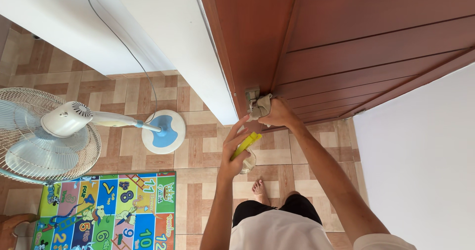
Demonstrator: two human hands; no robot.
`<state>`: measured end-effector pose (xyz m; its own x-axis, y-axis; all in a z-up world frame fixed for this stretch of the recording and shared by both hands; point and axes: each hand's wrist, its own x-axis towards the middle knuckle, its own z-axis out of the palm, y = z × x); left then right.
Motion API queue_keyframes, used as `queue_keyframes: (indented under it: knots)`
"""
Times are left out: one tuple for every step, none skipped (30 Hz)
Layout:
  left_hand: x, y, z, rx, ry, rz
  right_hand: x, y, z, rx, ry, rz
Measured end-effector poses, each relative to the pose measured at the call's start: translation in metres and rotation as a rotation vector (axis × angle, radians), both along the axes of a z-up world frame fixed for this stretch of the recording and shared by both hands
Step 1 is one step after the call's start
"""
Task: The person cleans a wooden door by spraying a cleaning solution from a yellow bottle and wiping the surface with a cloth. They focus on the door handle, hinges, and the lower edge of the door.
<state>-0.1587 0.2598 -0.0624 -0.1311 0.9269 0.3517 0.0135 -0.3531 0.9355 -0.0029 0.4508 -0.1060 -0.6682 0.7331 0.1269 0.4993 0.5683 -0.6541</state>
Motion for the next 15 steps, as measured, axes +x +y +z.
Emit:
queue_keyframes:
  knots:
    - [-0.002, 0.002, -0.004, 0.015, -0.015, 0.004, -0.002, 0.001, -0.002, -0.003, 0.018, -0.007]
    - [-0.004, 0.006, -0.008, 0.034, -0.029, 0.007, -0.004, 0.003, -0.004, -0.003, 0.037, -0.015]
    - [-0.006, 0.009, -0.012, 0.052, -0.043, 0.01, -0.006, 0.006, -0.004, -0.002, 0.056, -0.023]
    - [-0.008, 0.011, -0.015, 0.063, -0.009, 0.021, -0.007, 0.008, -0.005, -0.014, 0.047, -0.034]
    - [-0.009, 0.013, -0.018, 0.073, 0.024, 0.032, -0.009, 0.01, -0.005, -0.026, 0.038, -0.046]
    - [-0.011, 0.015, -0.019, 0.082, 0.058, 0.043, -0.011, 0.012, -0.005, -0.039, 0.03, -0.058]
    - [-0.012, 0.018, -0.02, 0.077, 0.036, 0.038, -0.012, 0.014, -0.004, -0.102, 0.012, -0.075]
    - [-0.011, 0.021, -0.02, 0.07, 0.013, 0.033, -0.013, 0.016, -0.003, -0.165, -0.007, -0.091]
    - [-0.011, 0.023, -0.019, 0.062, -0.01, 0.029, -0.014, 0.018, -0.003, -0.229, -0.026, -0.107]
    - [-0.011, 0.026, -0.018, 0.018, -0.025, 0.041, -0.015, 0.02, -0.005, -0.255, -0.012, -0.111]
    - [-0.011, 0.028, -0.018, -0.027, -0.04, 0.053, -0.015, 0.023, -0.008, -0.28, 0.003, -0.116]
    - [-0.012, 0.031, -0.018, -0.071, -0.055, 0.067, -0.015, 0.026, -0.01, -0.304, 0.018, -0.119]
    - [-0.011, 0.035, -0.018, -0.037, -0.07, 0.065, -0.016, 0.031, -0.013, -0.197, 0.049, -0.101]
    - [-0.01, 0.037, -0.02, -0.007, -0.086, 0.063, -0.018, 0.034, -0.018, -0.092, 0.08, -0.081]
    - [-0.01, 0.04, -0.022, 0.023, -0.102, 0.061, -0.018, 0.038, -0.024, 0.013, 0.11, -0.061]
